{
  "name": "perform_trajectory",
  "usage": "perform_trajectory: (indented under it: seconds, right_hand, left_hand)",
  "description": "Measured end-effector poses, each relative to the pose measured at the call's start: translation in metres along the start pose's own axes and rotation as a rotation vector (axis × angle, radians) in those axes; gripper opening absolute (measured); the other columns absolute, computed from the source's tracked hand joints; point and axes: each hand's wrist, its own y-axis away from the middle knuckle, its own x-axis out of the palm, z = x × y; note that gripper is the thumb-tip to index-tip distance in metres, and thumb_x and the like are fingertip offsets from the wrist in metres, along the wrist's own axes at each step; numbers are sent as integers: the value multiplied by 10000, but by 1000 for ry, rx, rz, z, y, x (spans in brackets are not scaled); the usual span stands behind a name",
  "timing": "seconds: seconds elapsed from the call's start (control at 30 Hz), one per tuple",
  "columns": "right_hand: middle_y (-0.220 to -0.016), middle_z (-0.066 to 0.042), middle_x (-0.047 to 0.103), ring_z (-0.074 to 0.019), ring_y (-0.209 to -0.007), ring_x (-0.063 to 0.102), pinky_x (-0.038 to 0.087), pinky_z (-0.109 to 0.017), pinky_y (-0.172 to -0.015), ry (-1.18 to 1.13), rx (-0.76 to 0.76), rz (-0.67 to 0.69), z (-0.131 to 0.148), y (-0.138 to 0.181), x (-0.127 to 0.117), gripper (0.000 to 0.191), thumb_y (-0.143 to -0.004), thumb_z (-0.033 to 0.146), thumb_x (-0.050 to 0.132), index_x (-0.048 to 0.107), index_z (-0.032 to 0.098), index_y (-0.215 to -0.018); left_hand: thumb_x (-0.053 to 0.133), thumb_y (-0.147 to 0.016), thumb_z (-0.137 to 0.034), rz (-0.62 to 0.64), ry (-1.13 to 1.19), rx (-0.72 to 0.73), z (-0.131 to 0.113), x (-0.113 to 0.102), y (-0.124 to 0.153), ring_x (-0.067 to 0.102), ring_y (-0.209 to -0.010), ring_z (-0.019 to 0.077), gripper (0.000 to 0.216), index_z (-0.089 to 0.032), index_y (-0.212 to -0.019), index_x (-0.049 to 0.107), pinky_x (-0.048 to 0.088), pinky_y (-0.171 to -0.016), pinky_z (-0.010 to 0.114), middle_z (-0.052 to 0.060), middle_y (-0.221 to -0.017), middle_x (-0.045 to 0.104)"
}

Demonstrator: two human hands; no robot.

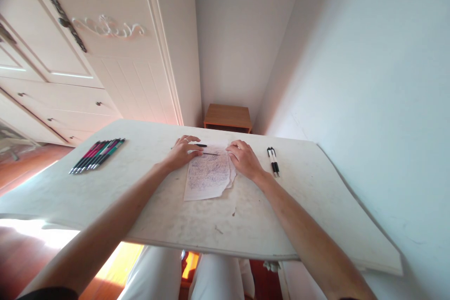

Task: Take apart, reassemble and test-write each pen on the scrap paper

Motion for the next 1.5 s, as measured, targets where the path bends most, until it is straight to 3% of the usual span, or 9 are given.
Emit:
perform_trajectory:
  seconds: [0.47,0.67,0.87,1.17,1.5]
  right_hand:
    - [-1056,-107,617,-254,-1013,582,480,-441,-910,-22,-31,-21,4,1,5,230,-909,182,519,705,205,-1042]
    - [-1079,-106,619,-252,-1034,576,470,-434,-918,-25,-49,-45,12,0,5,228,-913,239,558,676,202,-1105]
    - [-1079,-98,623,-241,-1022,582,467,-407,-885,9,-83,-43,13,0,2,144,-910,232,573,709,213,-952]
    - [-1065,-105,624,-250,-1035,593,458,-421,-904,90,-46,-85,-3,-1,-6,127,-898,237,590,712,204,-900]
    - [-1169,-112,614,-272,-1062,581,447,-464,-907,210,-15,83,-18,3,-11,117,-843,203,653,759,237,-878]
  left_hand:
    - [621,-885,-275,-36,-6,36,-3,4,-2,516,-1095,255,129,-224,-849,733,398,-956,441,60,-1140,667]
    - [616,-893,-275,-71,2,115,-21,1,-2,523,-1076,246,128,-220,-846,722,398,-925,415,57,-1117,676]
    - [585,-919,-288,-73,34,218,-37,1,0,530,-1063,229,159,-214,-864,714,391,-921,394,56,-1097,681]
    - [589,-911,-276,-65,-10,115,-23,1,-1,534,-1054,239,147,-210,-882,718,398,-902,409,57,-1092,688]
    - [611,-885,-281,30,2,116,-22,6,2,540,-1108,253,151,-240,-853,753,396,-944,447,52,-1137,687]
